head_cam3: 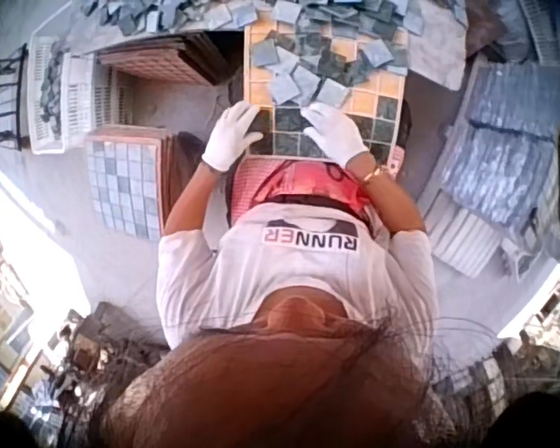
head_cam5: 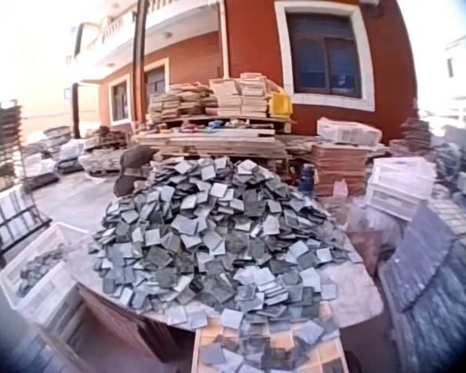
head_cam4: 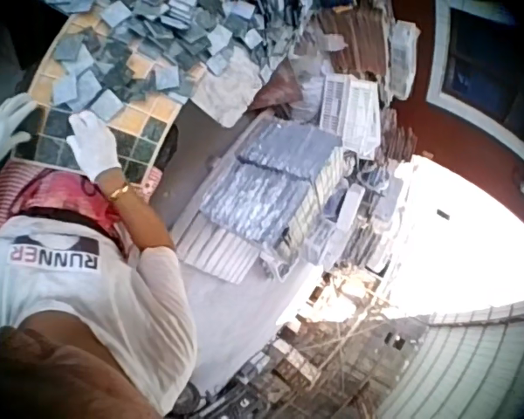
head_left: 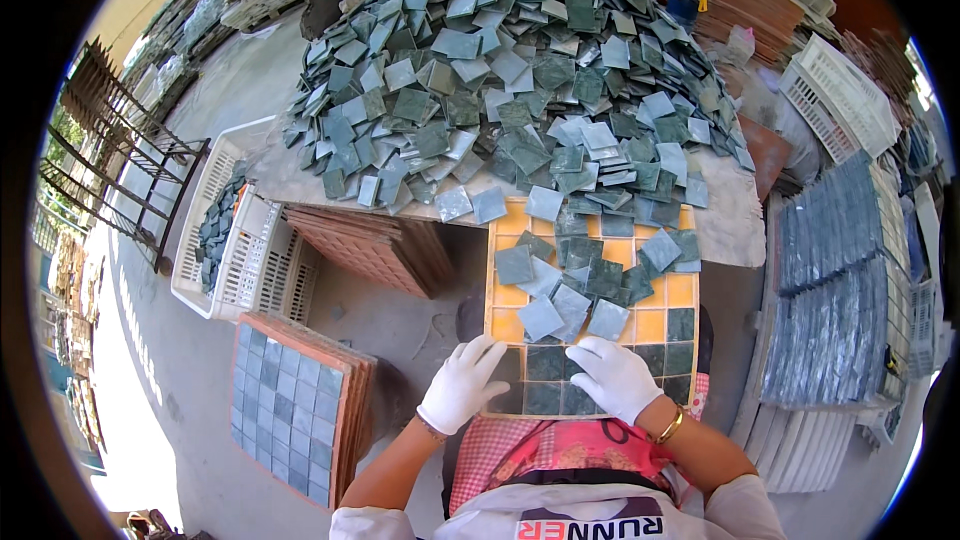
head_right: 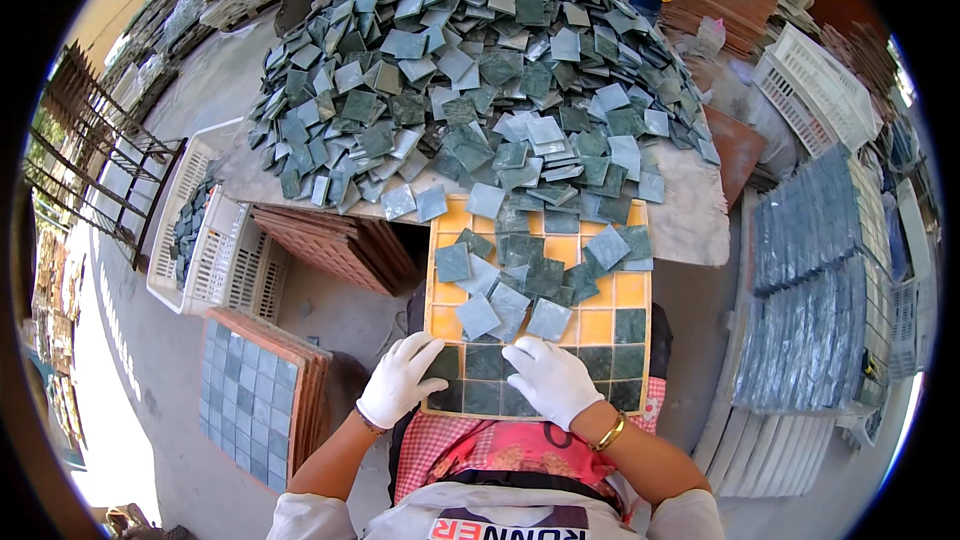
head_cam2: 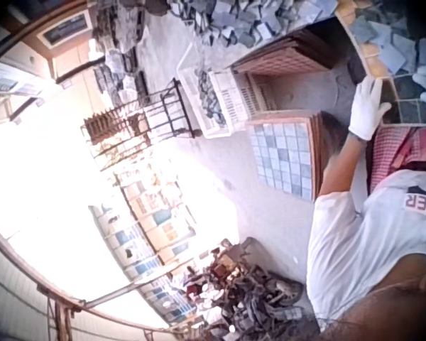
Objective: The person places small square tiles into a grid frame, then flips the frame to reveal a completed tile sheet. They repeat this process with another frame, arranging tiles one by one into the grid.
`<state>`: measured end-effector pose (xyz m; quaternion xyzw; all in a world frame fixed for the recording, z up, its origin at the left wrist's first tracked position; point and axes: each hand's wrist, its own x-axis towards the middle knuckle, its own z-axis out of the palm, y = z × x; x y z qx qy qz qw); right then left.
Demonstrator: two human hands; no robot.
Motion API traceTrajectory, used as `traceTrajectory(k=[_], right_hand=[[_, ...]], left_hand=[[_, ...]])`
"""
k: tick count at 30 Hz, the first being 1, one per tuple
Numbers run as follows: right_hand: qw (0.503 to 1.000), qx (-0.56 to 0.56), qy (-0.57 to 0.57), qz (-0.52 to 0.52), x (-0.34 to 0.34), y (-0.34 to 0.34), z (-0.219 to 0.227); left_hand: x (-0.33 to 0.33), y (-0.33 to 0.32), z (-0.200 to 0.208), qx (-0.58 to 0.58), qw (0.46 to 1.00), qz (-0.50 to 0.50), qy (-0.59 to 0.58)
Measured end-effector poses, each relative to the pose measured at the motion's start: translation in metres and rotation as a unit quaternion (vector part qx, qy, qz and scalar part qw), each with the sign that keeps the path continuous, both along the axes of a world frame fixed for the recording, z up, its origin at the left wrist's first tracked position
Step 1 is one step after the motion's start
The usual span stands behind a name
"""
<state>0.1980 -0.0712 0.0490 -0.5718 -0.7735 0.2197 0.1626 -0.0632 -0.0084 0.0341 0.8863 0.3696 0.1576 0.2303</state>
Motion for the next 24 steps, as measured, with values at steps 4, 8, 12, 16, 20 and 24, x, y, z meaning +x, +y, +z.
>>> traceTrajectory(k=[4,8,12,16,20,24], right_hand=[[0.997,-0.035,-0.035,-0.061,-0.026,0.009,0.004],[0.992,-0.05,0.0,-0.119,-0.032,0.01,0.006],[0.974,-0.169,0.074,-0.133,-0.026,0.013,0.001],[0.966,-0.103,0.181,-0.153,-0.019,0.016,0.009],[0.905,-0.308,0.286,-0.061,-0.032,0.026,0.036],[0.985,-0.098,0.13,-0.06,-0.025,0.041,0.029]], left_hand=[[0.001,-0.001,-0.004,-0.02,0.999,0.012,-0.038],[-0.003,-0.005,-0.003,-0.079,0.991,0.051,-0.1],[-0.007,-0.009,-0.017,-0.053,0.992,0.069,-0.096],[0.006,-0.013,0.009,-0.084,0.98,0.128,-0.124],[0.013,-0.026,0.015,-0.438,0.84,0.069,-0.311],[-0.024,-0.004,0.02,-0.55,0.778,0.184,-0.239]])
